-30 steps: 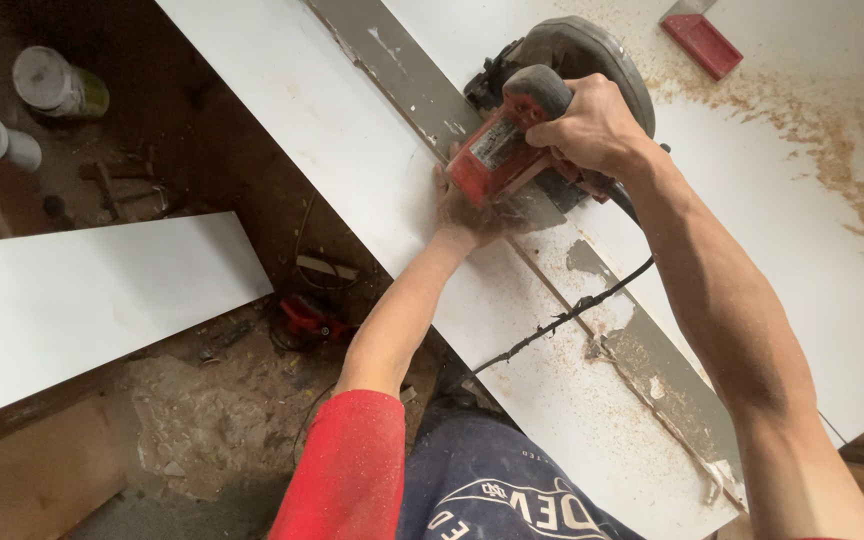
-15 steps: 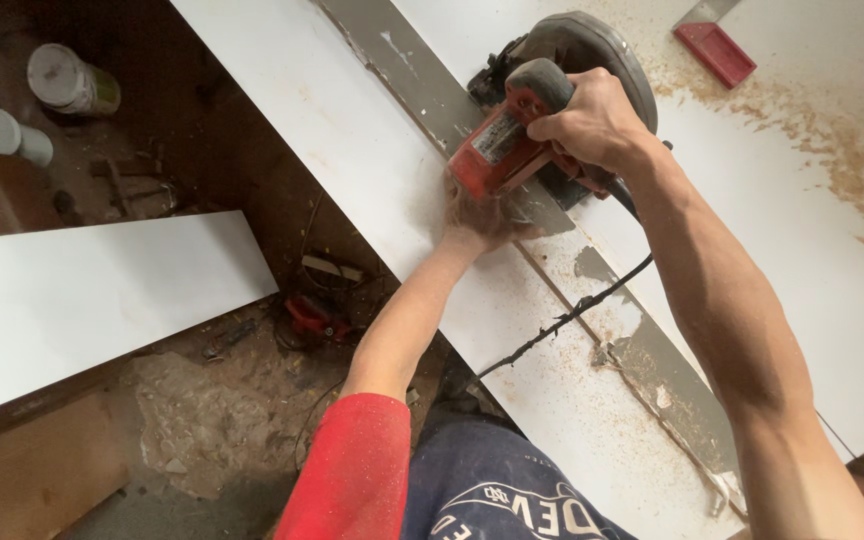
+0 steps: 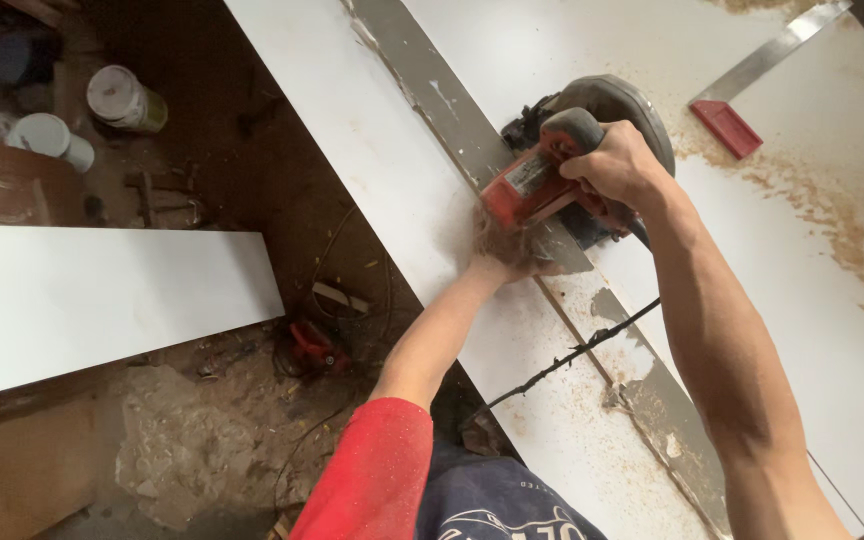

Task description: The person positions a large white board on a workbench, then uses a red circular saw to cut along a marked line. The person guides the saw steadily along the board, completing a long straight cut and separating a strip from the main piece.

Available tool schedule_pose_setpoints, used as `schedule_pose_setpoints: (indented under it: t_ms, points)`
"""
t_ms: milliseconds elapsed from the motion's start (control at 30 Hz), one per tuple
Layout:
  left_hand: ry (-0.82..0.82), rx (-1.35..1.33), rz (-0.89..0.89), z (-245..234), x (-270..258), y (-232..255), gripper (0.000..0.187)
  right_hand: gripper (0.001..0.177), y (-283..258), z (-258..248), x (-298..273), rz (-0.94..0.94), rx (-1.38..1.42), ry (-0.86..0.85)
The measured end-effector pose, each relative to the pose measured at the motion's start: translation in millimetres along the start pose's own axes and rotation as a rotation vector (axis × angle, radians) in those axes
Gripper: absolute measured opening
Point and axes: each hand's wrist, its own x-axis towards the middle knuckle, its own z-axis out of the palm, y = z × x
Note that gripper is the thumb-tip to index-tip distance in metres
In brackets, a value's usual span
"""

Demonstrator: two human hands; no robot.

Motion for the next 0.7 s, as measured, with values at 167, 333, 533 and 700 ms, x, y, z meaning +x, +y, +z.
schedule_pose_setpoints:
  t_ms: [167,333,533,700]
  points:
    - [-0.112,0.097,-0.035,22,5,-15,0.133,0.03,0,5,1,0.002,-0.118,0.079]
    - [-0.138,0.073,0.069,53,17,-38,0.132,0.042,-1,11,0,0.036,-0.178,0.18]
    - [-0.059,-0.026,0.328,70,-49,-57,0.109,0.048,-18,22,-14,0.207,-0.19,0.242]
    - [-0.412,-0.363,0.404,55,-164,-32,0.092,0.049,-35,28,-22,0.295,-0.146,0.299]
